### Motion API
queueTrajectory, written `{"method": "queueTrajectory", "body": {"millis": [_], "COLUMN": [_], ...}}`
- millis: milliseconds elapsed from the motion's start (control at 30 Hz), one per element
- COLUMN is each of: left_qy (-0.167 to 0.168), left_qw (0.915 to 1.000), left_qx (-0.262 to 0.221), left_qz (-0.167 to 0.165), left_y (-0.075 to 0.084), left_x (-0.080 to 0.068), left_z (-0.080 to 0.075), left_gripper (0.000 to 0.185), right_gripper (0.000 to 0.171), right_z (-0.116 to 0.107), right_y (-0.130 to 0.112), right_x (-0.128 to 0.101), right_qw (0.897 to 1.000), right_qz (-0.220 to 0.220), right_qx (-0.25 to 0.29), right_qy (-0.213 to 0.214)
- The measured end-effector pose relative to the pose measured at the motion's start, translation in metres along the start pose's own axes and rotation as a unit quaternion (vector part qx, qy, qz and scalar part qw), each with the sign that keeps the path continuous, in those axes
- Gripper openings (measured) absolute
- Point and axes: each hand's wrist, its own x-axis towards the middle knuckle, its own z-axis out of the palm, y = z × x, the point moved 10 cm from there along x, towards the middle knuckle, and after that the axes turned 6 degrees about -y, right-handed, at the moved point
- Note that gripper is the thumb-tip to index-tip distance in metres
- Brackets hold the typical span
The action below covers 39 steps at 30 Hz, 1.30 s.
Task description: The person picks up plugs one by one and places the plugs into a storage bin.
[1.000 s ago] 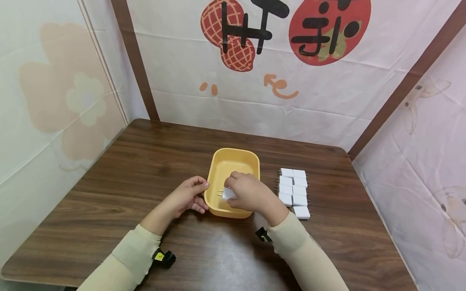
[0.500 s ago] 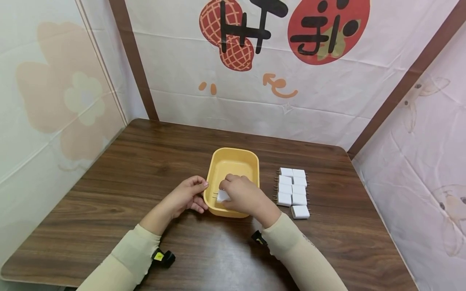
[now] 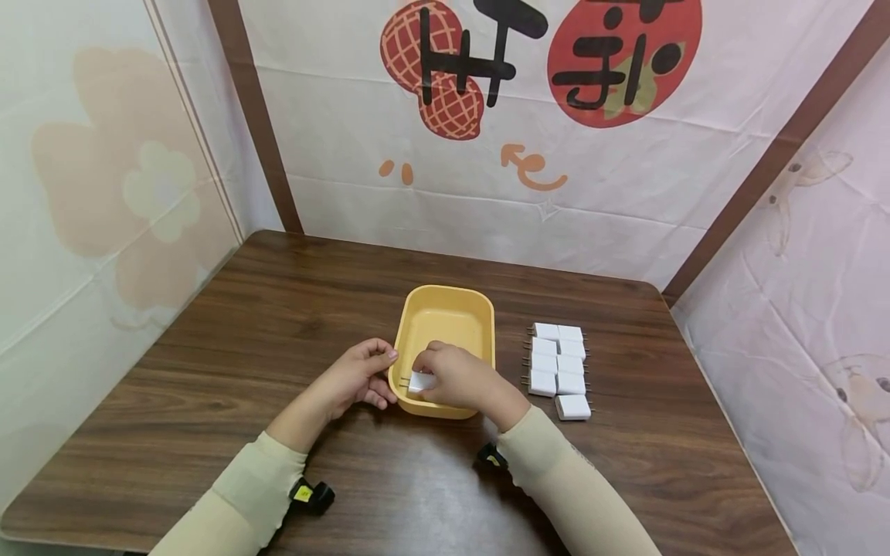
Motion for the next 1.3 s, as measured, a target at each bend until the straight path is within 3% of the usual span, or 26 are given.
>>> {"method": "queueTrajectory", "body": {"millis": [1300], "left_qy": [0.005], "left_qw": [0.9999], "left_qx": [0.010], "left_qz": [0.007], "left_y": [0.001], "left_x": [0.002], "left_z": [-0.001], "left_gripper": [0.031], "right_gripper": [0.025], "right_z": [0.022], "right_y": [0.006], "right_x": [0.011], "right_qw": [0.997], "right_qz": [-0.029], "right_qx": [0.048], "right_qy": [-0.048]}}
